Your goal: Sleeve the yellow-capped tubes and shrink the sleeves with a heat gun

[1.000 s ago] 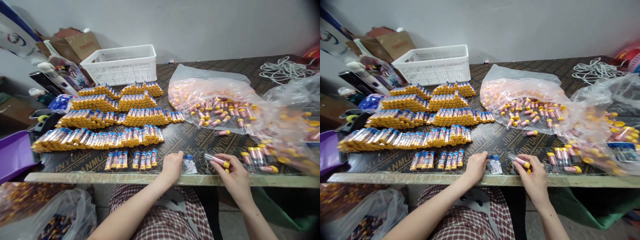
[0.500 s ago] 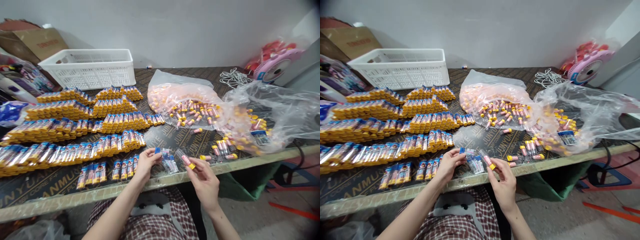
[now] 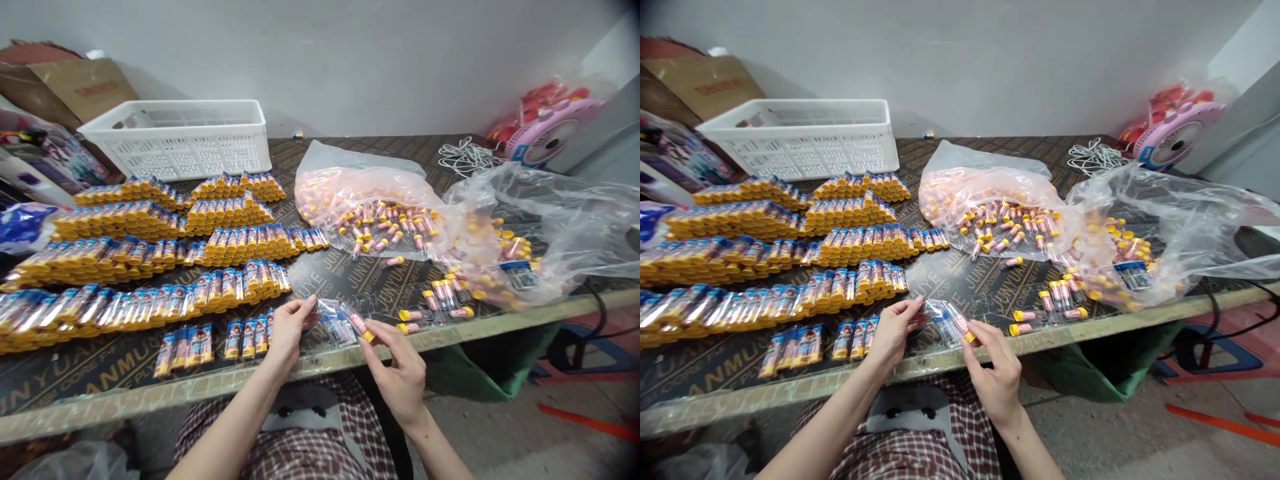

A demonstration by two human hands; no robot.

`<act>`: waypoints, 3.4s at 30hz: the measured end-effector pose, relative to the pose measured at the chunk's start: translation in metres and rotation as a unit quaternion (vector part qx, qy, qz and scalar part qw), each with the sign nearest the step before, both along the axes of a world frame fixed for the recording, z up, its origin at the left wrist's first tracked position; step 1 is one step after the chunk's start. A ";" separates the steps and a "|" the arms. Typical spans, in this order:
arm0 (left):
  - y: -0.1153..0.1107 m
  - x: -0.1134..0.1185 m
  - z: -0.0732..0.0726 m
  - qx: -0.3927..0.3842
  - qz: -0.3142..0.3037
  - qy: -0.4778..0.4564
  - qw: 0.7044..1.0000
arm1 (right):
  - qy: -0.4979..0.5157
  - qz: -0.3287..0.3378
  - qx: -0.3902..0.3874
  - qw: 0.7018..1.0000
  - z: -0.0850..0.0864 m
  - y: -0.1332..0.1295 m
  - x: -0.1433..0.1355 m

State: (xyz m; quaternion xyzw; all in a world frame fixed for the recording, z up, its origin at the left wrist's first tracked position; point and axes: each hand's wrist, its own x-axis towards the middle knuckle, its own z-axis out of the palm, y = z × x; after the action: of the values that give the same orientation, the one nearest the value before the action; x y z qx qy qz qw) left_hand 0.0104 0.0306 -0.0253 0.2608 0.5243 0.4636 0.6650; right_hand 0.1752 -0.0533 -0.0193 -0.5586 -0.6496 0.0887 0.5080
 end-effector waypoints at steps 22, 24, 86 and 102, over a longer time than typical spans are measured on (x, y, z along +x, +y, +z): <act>-0.003 -0.002 -0.005 0.069 0.034 0.080 0.994 | 0.014 -0.015 0.000 1.000 -0.001 0.004 -0.005; -0.003 -0.002 -0.006 0.068 0.032 0.081 0.994 | 0.010 -0.012 0.007 1.000 0.000 0.004 -0.006; -0.013 -0.033 -0.001 0.184 -0.192 0.642 0.719 | 0.140 0.174 -0.252 0.942 -0.030 0.047 -0.048; -0.056 -0.210 -0.014 0.157 0.016 0.711 0.685 | -0.041 0.229 -0.292 0.928 -0.041 0.080 -0.104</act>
State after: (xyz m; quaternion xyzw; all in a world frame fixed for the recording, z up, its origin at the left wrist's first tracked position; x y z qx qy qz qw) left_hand -0.1996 -0.0252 -0.0393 0.6047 0.7634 0.2246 0.0343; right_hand 0.0714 0.0272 -0.0603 -0.5210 -0.7256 0.3656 0.2617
